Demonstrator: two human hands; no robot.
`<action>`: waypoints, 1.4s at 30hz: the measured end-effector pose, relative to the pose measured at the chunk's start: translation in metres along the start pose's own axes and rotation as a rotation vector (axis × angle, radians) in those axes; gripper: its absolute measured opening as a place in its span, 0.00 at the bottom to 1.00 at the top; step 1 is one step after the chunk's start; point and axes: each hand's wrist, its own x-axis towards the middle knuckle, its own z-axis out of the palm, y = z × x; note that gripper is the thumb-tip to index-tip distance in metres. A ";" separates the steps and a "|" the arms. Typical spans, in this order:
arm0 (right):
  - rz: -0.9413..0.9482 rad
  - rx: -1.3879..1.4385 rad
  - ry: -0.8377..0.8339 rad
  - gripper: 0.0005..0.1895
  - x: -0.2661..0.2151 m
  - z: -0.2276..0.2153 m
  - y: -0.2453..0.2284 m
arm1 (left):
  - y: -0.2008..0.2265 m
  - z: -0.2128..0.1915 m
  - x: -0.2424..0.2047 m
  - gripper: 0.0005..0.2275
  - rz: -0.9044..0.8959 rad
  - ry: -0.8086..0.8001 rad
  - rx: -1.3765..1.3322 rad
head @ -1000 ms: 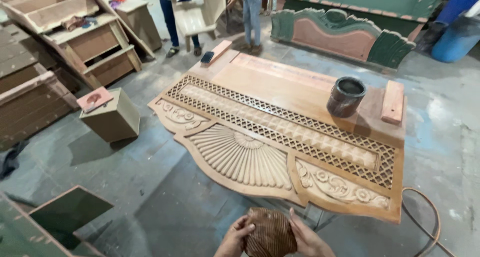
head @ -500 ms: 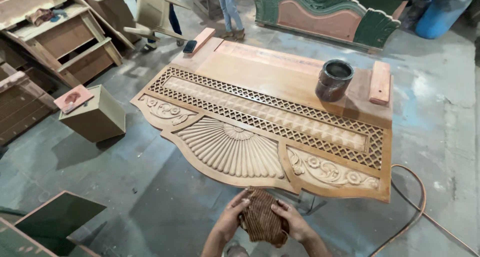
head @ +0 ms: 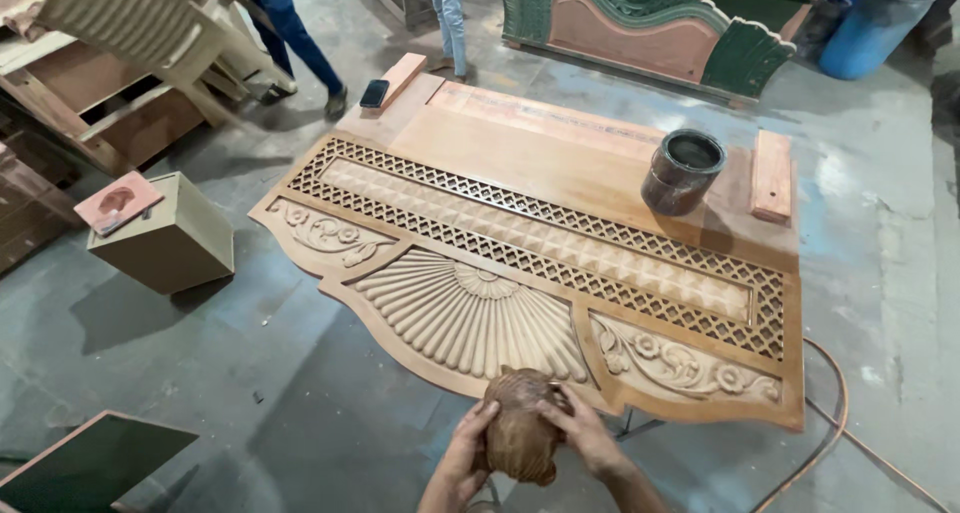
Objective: The person applies a liquid finish to a large, intricately carved wooden panel using a cloth. They repeatedly dip the cloth into a container and wipe the surface, covering both the flat areas and the detailed carved patterns.
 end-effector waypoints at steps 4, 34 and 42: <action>0.075 -0.012 0.030 0.35 0.016 -0.007 0.001 | 0.037 0.033 0.012 0.19 0.011 -0.117 0.188; 0.007 -0.067 0.070 0.36 0.093 0.099 -0.070 | 0.152 -0.021 0.052 0.24 0.059 -0.027 0.239; -0.105 0.351 -0.007 0.30 0.098 0.098 -0.053 | 0.154 -0.021 0.052 0.23 0.220 -0.134 0.447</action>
